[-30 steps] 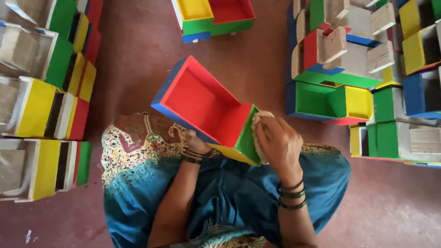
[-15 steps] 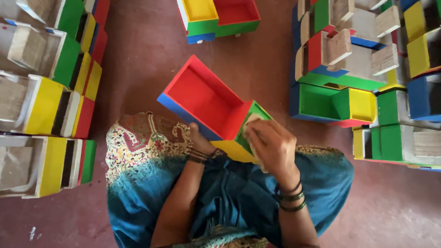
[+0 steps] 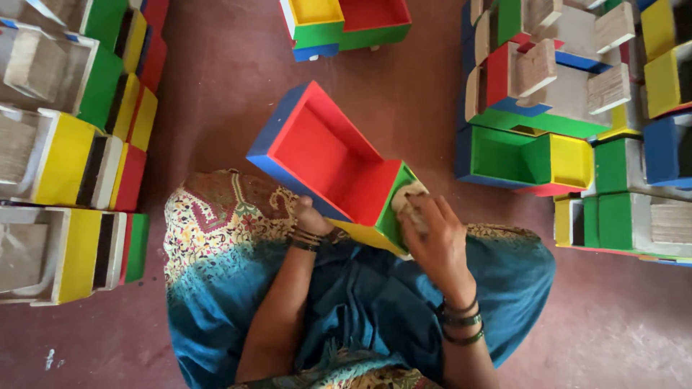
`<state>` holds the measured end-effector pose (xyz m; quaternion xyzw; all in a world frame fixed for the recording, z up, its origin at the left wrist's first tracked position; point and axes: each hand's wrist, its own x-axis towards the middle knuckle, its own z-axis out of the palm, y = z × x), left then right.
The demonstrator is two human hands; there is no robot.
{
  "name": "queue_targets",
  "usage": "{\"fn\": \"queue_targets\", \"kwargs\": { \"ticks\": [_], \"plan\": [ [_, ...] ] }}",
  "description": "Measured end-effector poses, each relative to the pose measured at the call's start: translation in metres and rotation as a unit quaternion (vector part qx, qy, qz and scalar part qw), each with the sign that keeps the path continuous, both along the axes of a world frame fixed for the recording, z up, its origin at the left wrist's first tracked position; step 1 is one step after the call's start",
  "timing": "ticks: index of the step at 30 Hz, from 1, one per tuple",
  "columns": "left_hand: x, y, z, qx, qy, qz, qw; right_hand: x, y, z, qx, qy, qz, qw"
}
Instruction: The person sits on the floor and wipes colorful wooden toy boxes with a cloth, one box at a time, turning each box to clean its inner compartments and outer sides, then sets the finished box aside and picks up the next one.
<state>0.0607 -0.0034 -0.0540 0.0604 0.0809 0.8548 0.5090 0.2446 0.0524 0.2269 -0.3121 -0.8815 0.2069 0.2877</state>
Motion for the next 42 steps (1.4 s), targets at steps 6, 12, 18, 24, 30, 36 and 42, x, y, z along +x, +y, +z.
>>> {"fn": "queue_targets", "kwargs": {
  "ticks": [6, 12, 18, 24, 30, 36, 42],
  "plan": [
    [-0.006, -0.002, 0.012, -0.021, -0.005, 0.019, 1.000, 0.008, -0.012, 0.026, -0.155, 0.008, 0.076, 0.985],
    [-0.001, -0.004, 0.027, -0.015, -0.018, 0.025, 0.999, -0.008, -0.005, 0.030, -0.063, 0.033, 0.076, 0.995],
    [-0.004, -0.004, 0.012, 0.042, -0.018, -0.004, 0.999, -0.012, 0.016, 0.015, 0.004, 0.034, 0.016, 0.999],
    [-0.001, -0.002, -0.020, -0.036, 0.078, -0.026, 0.996, 0.012, 0.016, 0.000, -0.049, -0.044, 0.003, 0.998],
    [0.003, -0.008, -0.029, -0.225, 0.597, 0.078, 0.766, 0.026, 0.024, 0.031, 0.091, -0.047, -0.073, 0.992],
    [-0.004, -0.008, -0.012, -0.202, 0.630, 0.047, 0.749, -0.003, 0.024, 0.053, 0.102, -0.021, 0.090, 0.990],
    [0.004, -0.006, -0.008, 0.008, 0.170, -0.067, 0.983, -0.014, 0.052, 0.038, 0.111, -0.090, 0.152, 0.978]
  ]
}}
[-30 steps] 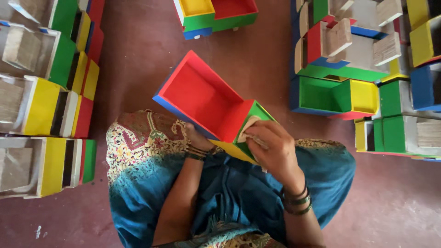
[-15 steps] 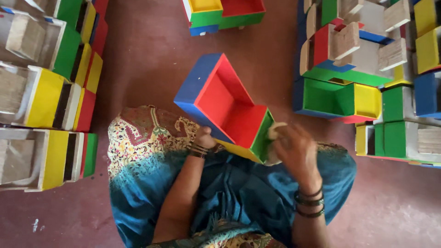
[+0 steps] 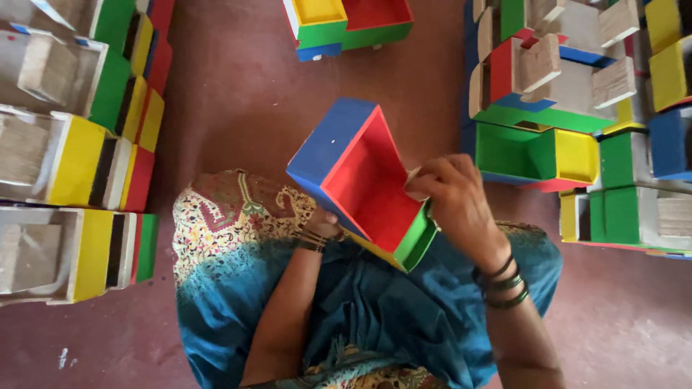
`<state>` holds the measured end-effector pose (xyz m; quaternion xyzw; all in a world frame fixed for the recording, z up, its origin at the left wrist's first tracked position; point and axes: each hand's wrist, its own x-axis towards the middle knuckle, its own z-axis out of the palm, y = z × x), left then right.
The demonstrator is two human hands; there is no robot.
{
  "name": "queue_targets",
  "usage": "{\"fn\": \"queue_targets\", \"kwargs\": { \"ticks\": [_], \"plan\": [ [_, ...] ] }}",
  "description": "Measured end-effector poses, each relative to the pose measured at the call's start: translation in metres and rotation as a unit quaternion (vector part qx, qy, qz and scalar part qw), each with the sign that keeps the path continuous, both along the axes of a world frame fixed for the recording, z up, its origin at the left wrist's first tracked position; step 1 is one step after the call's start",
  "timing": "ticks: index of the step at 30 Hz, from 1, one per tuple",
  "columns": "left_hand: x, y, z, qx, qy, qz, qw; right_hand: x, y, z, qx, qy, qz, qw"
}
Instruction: The person sits on the floor and wipes colorful wooden toy boxes with a cloth, one box at a time, turning each box to clean its inner compartments and outer sides, then sets the finished box aside and picks up the next one.
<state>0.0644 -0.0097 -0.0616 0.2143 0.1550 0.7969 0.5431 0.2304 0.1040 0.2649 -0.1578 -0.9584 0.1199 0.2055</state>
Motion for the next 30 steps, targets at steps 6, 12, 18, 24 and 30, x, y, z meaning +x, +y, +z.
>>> {"fn": "queue_targets", "kwargs": {
  "ticks": [6, 12, 18, 24, 30],
  "plan": [
    [0.015, 0.003, -0.005, -0.026, -0.067, 0.025, 0.997, 0.013, 0.022, -0.001, 0.096, -0.040, -0.104, 0.989],
    [0.009, -0.003, 0.000, -0.009, -0.155, -0.037, 0.987, 0.023, 0.009, 0.010, -0.025, 0.028, -0.034, 0.999],
    [0.013, -0.003, 0.007, 0.006, -0.159, -0.009, 0.987, 0.009, 0.010, 0.000, -0.087, 0.013, 0.027, 0.996],
    [0.017, 0.000, 0.001, 0.034, -0.185, -0.120, 0.975, 0.022, 0.028, 0.014, 0.038, -0.014, -0.067, 0.997],
    [0.021, 0.003, 0.004, 0.054, -0.181, -0.140, 0.972, 0.012, 0.003, 0.049, -0.022, 0.174, -0.094, 0.980]
  ]
}}
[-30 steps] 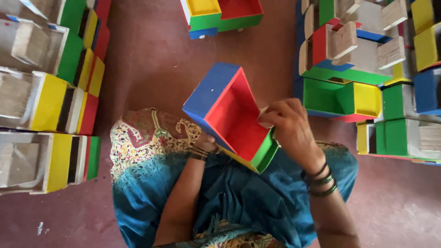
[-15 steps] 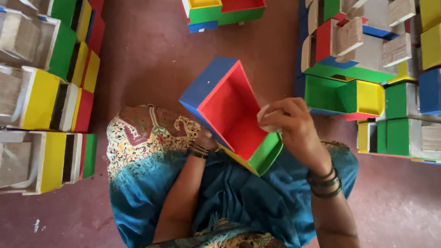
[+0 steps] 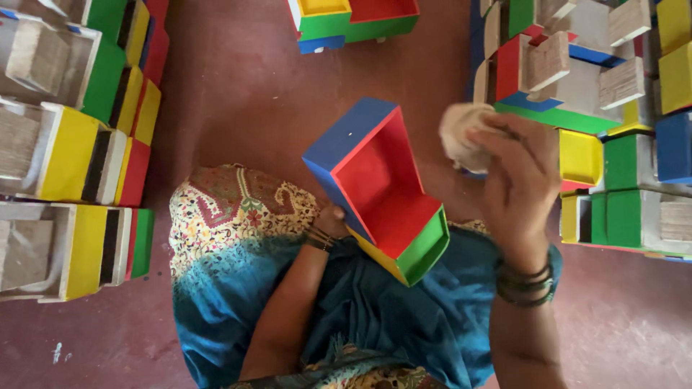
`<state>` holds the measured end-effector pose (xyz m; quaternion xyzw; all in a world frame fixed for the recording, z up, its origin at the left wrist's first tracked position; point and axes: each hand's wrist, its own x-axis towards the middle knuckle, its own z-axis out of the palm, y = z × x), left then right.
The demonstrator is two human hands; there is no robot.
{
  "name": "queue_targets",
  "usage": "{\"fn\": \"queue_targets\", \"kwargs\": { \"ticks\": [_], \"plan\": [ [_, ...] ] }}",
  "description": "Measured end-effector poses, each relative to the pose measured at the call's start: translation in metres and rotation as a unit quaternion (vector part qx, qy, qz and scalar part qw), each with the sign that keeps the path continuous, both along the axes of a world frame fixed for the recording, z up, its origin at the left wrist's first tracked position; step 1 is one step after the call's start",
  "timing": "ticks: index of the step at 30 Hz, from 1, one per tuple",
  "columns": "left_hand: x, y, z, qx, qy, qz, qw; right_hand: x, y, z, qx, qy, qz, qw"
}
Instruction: The person sits on the floor and wipes colorful wooden toy boxes with a cloth, one box at a time, turning each box to clean its inner compartments and outer sides, then sets the finished box aside and picks up the next one.
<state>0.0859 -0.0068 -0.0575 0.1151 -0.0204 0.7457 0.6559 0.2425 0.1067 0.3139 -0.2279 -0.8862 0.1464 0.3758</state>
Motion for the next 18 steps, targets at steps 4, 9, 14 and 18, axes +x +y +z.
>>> {"fn": "queue_targets", "kwargs": {
  "ticks": [4, 9, 14, 18],
  "plan": [
    [-0.001, -0.001, 0.018, -0.016, 0.032, 0.000, 0.999, -0.032, -0.022, 0.002, 0.078, 0.040, 0.120, 0.989],
    [-0.003, -0.003, 0.033, -0.029, 0.076, 0.011, 0.997, -0.061, -0.030, -0.016, 0.102, 0.015, 0.194, 0.976],
    [0.000, -0.001, 0.017, -0.052, 0.065, 0.012, 0.996, -0.050, 0.001, -0.002, 0.143, -0.025, 0.087, 0.986],
    [0.004, 0.006, 0.000, -0.049, 0.077, 0.012, 0.996, -0.032, 0.006, 0.021, 0.127, 0.002, -0.024, 0.992]
  ]
}}
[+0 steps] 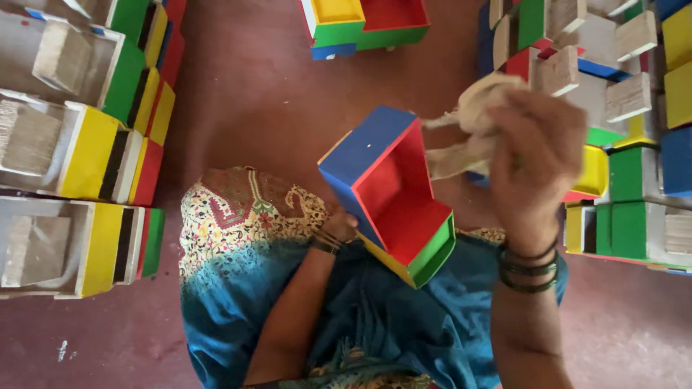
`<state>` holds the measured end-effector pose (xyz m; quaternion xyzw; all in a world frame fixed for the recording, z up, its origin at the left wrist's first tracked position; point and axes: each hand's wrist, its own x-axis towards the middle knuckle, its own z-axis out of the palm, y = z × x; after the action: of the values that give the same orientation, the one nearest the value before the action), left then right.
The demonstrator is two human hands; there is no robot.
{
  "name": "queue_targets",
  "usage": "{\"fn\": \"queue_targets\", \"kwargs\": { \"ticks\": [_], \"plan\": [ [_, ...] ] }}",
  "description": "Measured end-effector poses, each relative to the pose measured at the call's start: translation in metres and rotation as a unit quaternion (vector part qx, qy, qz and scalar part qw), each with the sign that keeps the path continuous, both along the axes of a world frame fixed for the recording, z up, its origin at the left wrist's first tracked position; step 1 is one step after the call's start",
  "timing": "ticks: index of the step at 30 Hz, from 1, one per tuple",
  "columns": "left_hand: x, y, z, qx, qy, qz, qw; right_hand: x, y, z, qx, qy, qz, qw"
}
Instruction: The person sits on the floor and wipes colorful wooden toy boxes with a cloth, one box at a time, turning each box to clean its inner compartments and outer sides, then sets the finished box aside and picks up the next one.
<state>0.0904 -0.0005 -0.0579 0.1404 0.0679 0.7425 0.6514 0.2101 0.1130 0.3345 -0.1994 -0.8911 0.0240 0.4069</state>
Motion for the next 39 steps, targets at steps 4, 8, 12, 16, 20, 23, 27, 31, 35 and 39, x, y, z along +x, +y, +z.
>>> {"fn": "queue_targets", "kwargs": {
  "ticks": [4, 8, 12, 16, 20, 23, 27, 31, 35, 39],
  "plan": [
    [-0.001, 0.003, -0.001, 0.019, 0.054, 0.007, 0.998, -0.005, -0.015, 0.006, -0.040, 0.062, 0.040, 0.996],
    [-0.002, 0.001, 0.014, 0.007, 0.094, 0.024, 0.995, -0.028, -0.034, 0.001, -0.051, -0.063, 0.230, 0.970],
    [-0.004, -0.003, 0.036, 0.020, 0.046, 0.005, 0.999, -0.046, -0.049, -0.008, 0.053, -0.160, 0.222, 0.960],
    [-0.003, 0.001, 0.034, 0.025, 0.026, -0.006, 0.999, -0.046, -0.036, -0.011, 0.047, -0.168, 0.210, 0.962],
    [0.005, 0.005, 0.012, -0.013, 0.009, -0.038, 0.999, -0.045, -0.010, -0.016, 0.039, -0.175, 0.183, 0.967],
    [0.010, 0.006, 0.005, -0.028, 0.036, -0.024, 0.999, -0.040, 0.015, -0.017, 0.032, -0.174, 0.152, 0.972],
    [0.009, 0.009, 0.004, 0.024, 0.059, -0.039, 0.997, -0.026, 0.040, -0.016, 0.037, -0.172, 0.063, 0.982],
    [0.002, 0.009, 0.004, 0.030, 0.047, 0.017, 0.998, -0.004, 0.029, -0.019, -0.104, -0.073, 0.079, 0.989],
    [-0.009, 0.003, 0.001, -0.009, 0.083, 0.044, 0.996, -0.010, 0.005, -0.038, -0.240, -0.078, 0.199, 0.947],
    [-0.014, -0.006, 0.006, -0.053, 0.338, 0.129, 0.931, -0.011, -0.007, -0.056, -0.273, -0.113, 0.176, 0.939]
  ]
}}
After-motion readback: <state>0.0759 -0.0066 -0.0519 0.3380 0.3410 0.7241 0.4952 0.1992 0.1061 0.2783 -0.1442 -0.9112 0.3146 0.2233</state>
